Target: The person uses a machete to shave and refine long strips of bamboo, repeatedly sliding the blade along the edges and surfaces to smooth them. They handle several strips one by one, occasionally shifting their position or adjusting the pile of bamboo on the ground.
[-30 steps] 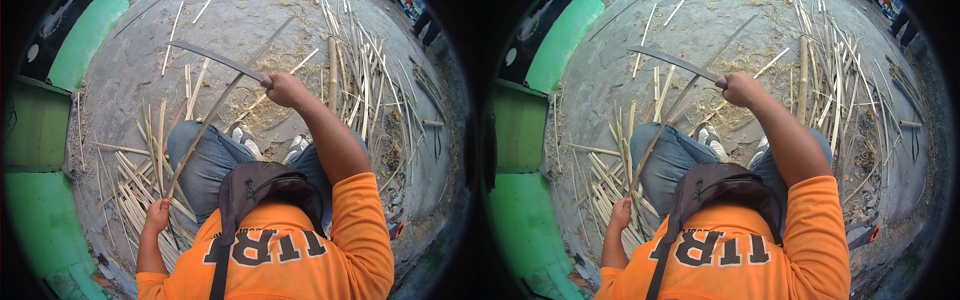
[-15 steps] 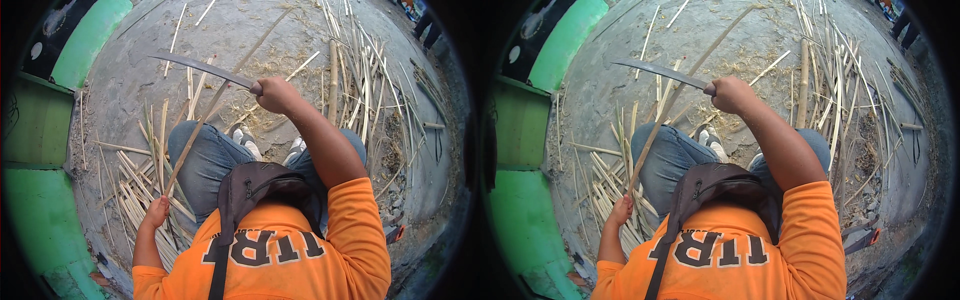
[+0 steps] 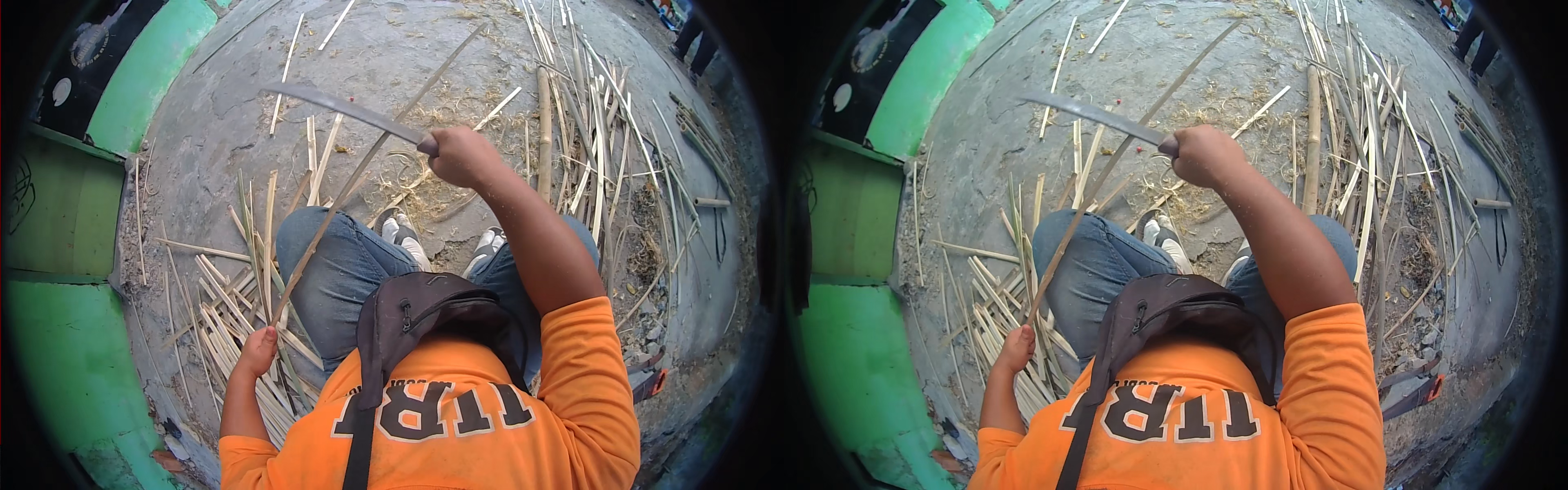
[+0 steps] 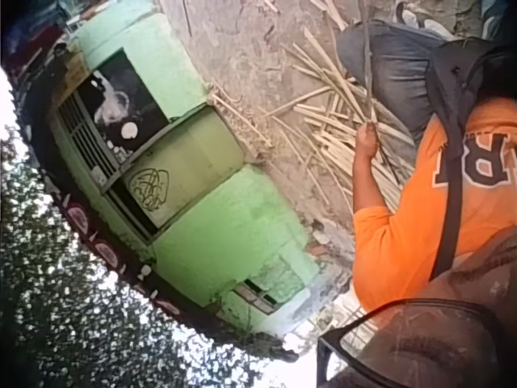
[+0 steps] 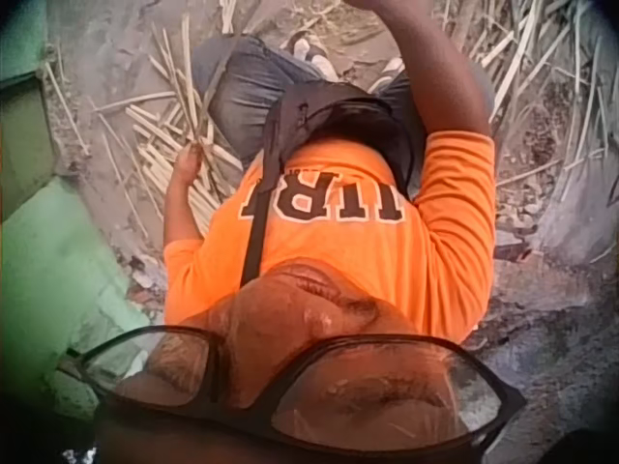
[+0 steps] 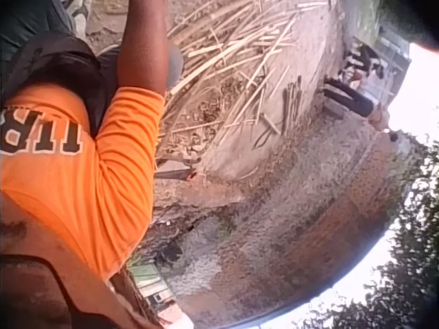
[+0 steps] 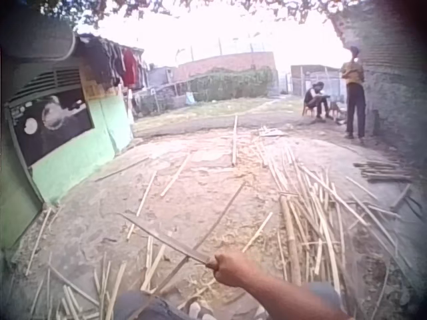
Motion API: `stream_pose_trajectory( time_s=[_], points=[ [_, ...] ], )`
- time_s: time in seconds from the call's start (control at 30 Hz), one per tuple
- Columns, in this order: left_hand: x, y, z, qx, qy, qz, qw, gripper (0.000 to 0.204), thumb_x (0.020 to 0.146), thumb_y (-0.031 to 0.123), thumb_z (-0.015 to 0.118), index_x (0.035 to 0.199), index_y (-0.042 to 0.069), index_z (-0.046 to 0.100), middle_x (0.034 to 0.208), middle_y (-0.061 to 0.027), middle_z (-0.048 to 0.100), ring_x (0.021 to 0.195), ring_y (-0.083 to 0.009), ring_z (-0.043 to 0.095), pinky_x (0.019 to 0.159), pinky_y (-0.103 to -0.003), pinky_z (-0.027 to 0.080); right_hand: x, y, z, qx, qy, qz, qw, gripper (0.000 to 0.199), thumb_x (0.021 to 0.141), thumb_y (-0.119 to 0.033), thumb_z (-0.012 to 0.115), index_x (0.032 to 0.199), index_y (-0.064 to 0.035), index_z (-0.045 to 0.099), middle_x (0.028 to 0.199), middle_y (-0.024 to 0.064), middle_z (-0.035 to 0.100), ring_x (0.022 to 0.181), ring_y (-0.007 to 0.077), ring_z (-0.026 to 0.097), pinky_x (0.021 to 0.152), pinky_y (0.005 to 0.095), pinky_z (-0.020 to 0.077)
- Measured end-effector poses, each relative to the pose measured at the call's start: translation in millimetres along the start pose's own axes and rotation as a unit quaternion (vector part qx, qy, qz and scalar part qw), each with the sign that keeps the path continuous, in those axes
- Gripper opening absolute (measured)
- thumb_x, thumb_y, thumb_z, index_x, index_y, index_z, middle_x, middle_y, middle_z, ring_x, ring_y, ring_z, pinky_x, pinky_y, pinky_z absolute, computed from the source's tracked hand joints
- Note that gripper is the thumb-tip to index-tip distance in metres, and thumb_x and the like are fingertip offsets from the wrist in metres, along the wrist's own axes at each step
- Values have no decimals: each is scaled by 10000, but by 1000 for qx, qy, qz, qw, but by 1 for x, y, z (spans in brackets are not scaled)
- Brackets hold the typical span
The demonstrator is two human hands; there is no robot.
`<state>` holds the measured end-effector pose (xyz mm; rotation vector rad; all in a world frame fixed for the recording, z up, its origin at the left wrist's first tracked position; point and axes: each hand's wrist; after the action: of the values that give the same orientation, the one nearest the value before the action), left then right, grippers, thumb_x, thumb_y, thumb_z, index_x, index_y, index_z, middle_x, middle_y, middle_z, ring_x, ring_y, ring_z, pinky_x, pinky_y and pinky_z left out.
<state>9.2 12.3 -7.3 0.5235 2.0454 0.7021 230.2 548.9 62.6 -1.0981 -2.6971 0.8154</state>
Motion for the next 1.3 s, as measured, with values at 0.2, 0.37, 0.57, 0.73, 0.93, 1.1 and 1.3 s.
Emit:
stream_pose_trajectory(
  time_s=[0.2,0.37,0.57,0.73,0.93,1.1,1.3],
  points=[
    [7,-3,9,-80,-25,0,997,726,947,816,487,782,109,472,663,32,411,596,-102,406,537,-276,328,-17,-22,1,-66,-64,-120,988,189,855,-213,680,1006,-164,782,928,142,758,896,376,728,828,480,587],
    [11,-5,13,-81,-33,1,996,739,928,838,486,779,114,471,655,36,407,573,-99,399,522,-275,325,21,36,-26,12,-7,15,1000,225,912,-221,657,1074,-126,781,992,173,764,949,367,731,850,466,579],
    [5,-6,4,-33,-19,6,999,750,941,828,478,785,94,490,658,21,440,584,-105,427,530,-282,351,8,17,-24,14,-80,23,996,226,921,-204,642,1089,-145,782,1002,166,769,977,366,732,860,473,577],
    [4,-8,5,-12,1,0,1000,756,934,834,480,800,90,495,665,18,451,584,-107,430,531,-287,362,-10,-13,-7,-149,-85,-113,979,189,987,-243,615,1057,-144,760,933,138,751,855,329,730,806,468,583],
    [9,-10,4,-58,-23,-7,998,754,921,840,489,809,94,493,666,19,446,579,-104,423,529,-282,358,28,55,-25,38,63,64,995,216,999,-249,603,1027,-102,758,902,190,743,825,346,720,799,451,571],
    [2,10,-1,-83,-62,-33,994,731,918,841,492,788,122,456,655,46,373,557,-83,351,502,-265,293,18,37,-18,71,-15,39,997,197,936,-205,646,1054,-98,762,957,188,754,889,361,732,830,459,574],
    [5,6,0,-122,-70,-38,989,713,930,830,483,815,126,454,648,53,343,544,-73,314,494,-258,254,-15,-17,-18,-156,-41,-126,979,124,932,-187,643,962,-119,743,890,127,739,837,302,728,777,452,595]
  ],
)
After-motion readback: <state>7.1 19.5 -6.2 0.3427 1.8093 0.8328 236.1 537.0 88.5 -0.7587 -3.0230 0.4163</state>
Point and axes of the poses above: each hand's wrist, its own x-axis towards the middle knuckle, its own z-axis out of the palm, y = z × x
